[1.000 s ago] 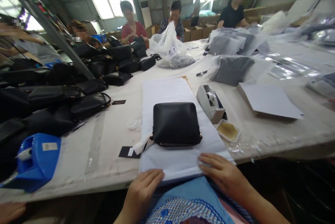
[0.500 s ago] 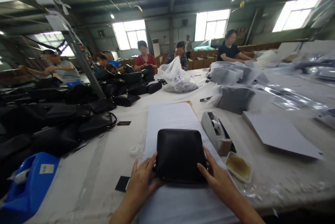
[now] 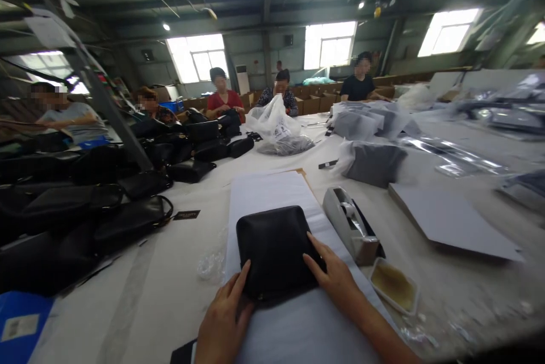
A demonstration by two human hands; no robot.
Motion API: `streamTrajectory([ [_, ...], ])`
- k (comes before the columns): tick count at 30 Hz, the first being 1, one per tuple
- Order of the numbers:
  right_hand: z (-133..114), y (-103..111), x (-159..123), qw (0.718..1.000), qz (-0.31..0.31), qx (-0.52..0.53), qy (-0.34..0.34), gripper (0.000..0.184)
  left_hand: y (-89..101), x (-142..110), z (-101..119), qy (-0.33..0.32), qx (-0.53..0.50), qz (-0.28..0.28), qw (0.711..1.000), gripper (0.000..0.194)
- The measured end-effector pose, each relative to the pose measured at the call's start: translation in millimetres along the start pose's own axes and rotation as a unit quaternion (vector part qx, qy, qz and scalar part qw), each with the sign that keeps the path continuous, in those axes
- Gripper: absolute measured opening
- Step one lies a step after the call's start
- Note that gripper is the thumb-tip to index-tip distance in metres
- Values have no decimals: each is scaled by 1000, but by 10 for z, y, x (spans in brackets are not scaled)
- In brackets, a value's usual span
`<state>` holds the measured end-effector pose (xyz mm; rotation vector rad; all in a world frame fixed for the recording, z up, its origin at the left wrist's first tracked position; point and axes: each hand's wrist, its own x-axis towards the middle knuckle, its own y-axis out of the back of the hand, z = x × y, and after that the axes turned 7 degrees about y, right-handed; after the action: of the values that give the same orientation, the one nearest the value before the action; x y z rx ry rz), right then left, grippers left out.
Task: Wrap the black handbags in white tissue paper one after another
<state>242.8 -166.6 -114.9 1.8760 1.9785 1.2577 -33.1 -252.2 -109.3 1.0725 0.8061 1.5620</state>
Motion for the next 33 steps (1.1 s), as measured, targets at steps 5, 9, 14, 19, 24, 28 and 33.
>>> streamTrajectory([
  [5, -158, 413, -198, 990, 24, -132, 31, 36, 132, 102, 85, -104, 18, 72, 992, 66],
  [9, -39, 888, -506, 965, 64, -250, 46, 30, 118, 250, 372, -115, -12, 76, 990, 63],
  [14, 299, 1165, -982, 927, 35, -371, -36, 42, -104, 304, 449, -114, -8, 36, 993, 66],
  [19, 437, 1070, -1140, 922, -46, -374, -89, 46, -167, 292, 418, -103, -43, 34, 993, 66],
  [24, 451, 1179, -997, 952, -17, -289, -97, 41, -189, 267, 396, -94, -53, 46, 993, 66],
  [28, 349, 1424, -691, 970, 114, -194, -96, 41, -224, 223, 350, -96, -37, 45, 994, 65],
  [33, 39, 1419, 150, 988, 143, -59, -30, 32, -235, 197, 344, -88, -4, 60, 994, 64],
])
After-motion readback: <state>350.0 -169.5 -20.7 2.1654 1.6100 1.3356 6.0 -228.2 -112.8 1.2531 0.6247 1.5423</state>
